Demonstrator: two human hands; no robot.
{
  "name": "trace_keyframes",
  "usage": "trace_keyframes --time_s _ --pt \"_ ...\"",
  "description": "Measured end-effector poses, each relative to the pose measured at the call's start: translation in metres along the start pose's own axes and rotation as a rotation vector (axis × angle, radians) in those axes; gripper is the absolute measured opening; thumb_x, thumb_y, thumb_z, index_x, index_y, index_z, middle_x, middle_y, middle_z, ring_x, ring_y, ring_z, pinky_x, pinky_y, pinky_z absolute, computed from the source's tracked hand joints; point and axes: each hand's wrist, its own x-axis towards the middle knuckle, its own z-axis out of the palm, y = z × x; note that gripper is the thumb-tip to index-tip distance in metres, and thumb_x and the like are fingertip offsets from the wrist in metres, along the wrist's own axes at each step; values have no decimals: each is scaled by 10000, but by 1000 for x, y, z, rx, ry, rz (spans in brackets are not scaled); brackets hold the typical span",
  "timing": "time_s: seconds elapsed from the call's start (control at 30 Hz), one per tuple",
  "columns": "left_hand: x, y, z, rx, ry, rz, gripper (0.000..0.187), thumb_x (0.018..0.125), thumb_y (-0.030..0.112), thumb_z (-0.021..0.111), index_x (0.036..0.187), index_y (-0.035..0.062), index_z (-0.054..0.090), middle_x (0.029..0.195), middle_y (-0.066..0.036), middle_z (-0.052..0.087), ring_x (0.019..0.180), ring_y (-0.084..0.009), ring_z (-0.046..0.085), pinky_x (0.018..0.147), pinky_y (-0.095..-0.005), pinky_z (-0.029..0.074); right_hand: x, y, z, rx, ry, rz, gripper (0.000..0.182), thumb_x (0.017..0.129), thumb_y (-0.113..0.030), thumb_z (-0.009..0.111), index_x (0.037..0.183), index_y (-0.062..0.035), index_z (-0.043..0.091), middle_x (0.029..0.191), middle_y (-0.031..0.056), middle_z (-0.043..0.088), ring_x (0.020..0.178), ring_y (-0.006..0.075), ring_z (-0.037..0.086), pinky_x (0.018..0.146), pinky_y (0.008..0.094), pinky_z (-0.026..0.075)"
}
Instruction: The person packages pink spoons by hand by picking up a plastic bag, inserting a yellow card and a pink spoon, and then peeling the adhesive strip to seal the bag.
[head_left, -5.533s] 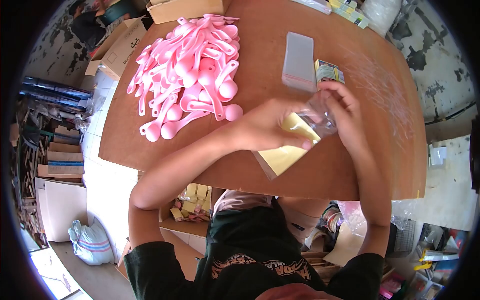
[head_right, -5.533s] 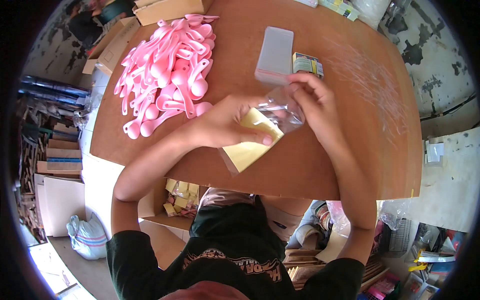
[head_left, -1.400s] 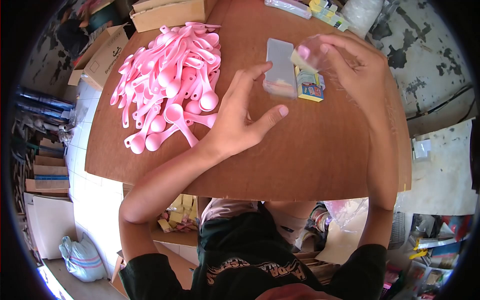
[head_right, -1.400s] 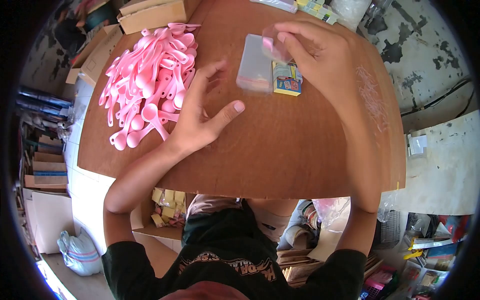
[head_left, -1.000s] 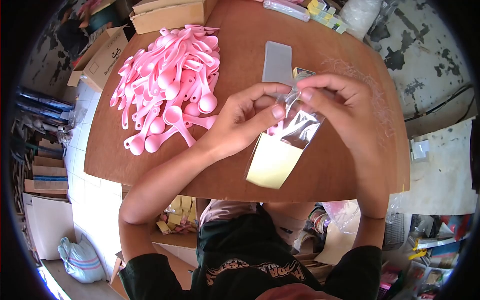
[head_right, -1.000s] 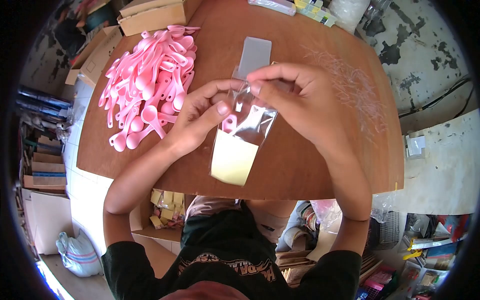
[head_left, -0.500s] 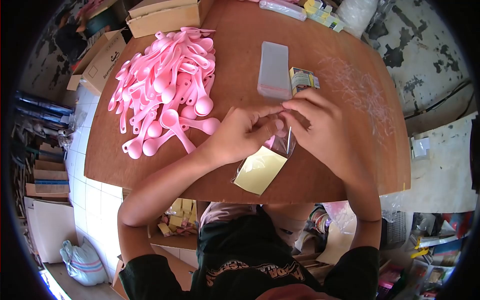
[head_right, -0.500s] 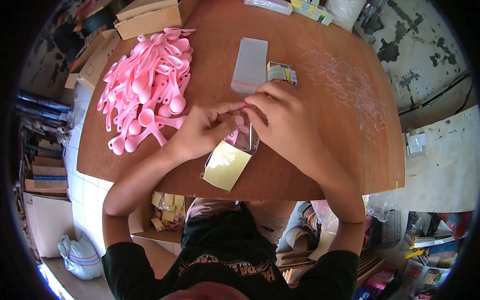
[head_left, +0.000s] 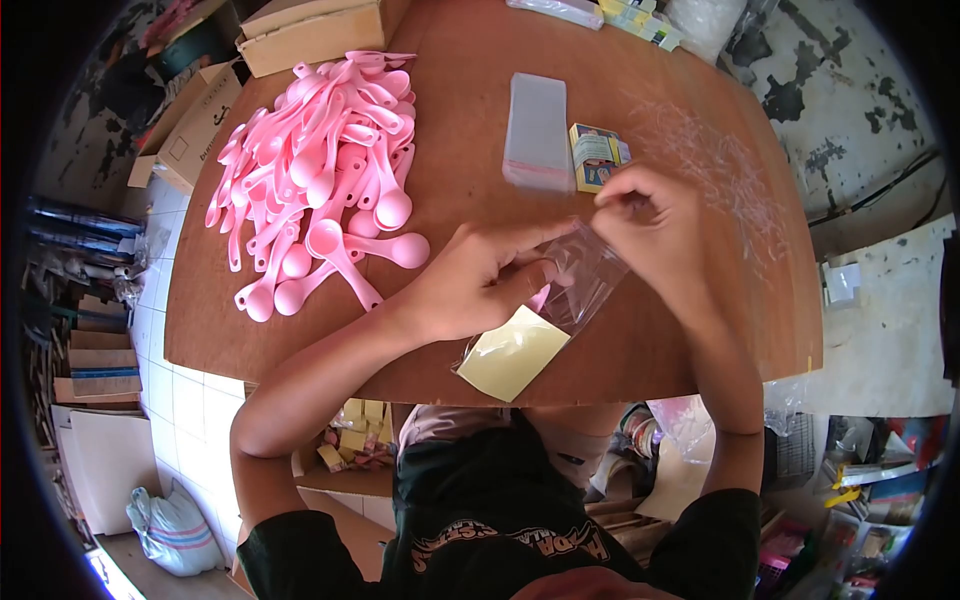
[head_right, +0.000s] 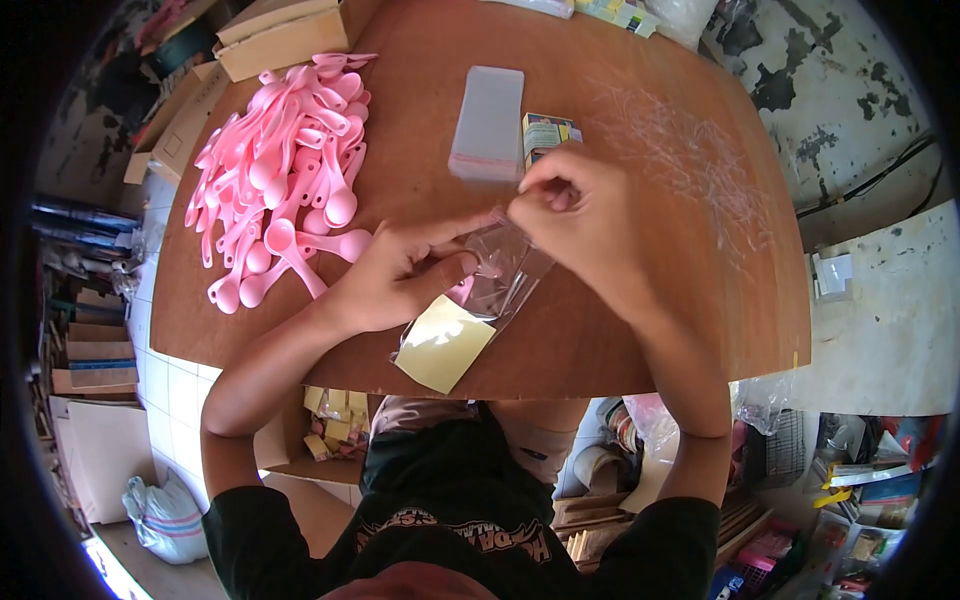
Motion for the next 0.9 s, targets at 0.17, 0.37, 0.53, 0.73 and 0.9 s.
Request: trace_keyframes --time_s 0.17,0.37,0.53,0.73,0.9 --pt "2 3 -5 -69 15 -78 450 892 -49 497 1341 -28 481 899 -103 719 717 -45 580 646 -228 486 6 8 -20 148 -64 -103 119 708 69 638 810 12 659 758 24 631 670 75 565 604 214 445" --pt "4 -5 -3 -78 37 -95 430 904 -28 516 1332 -47 482 881 -82 707 707 -33 548 641 -221 479 -9 -8 -3 -182 -147 -224 120 737 -58 721 843 -40 668 837 69 626 692 205 606 623 309 508" --pt "4 -1 1 -12 32 -120 420 888 -46 505 1307 -25 516 825 -82 691 703 -31 545 632 -232 481 -15 -1 6 -428 -107 -361 118 720 -97 723 798 -60 642 817 29 580 731 218 597 599 337 507" --pt "1 -14 8 84 68 -5 412 836 -35 569 1247 -27 544 806 -217 659 725 -169 680 626 -313 507 -21 -4 14 -662 -72 -504 106 664 -72 691 710 -74 595 752 33 525 679 212 566 555 341 474" --pt "2 -17 8 181 37 141 399 818 -51 551 1216 -18 547 870 -244 661 811 -365 684 691 -372 530 -21 2 17 -595 -72 -419 129 642 -52 690 666 -63 563 720 42 527 666 216 576 545 333 464"
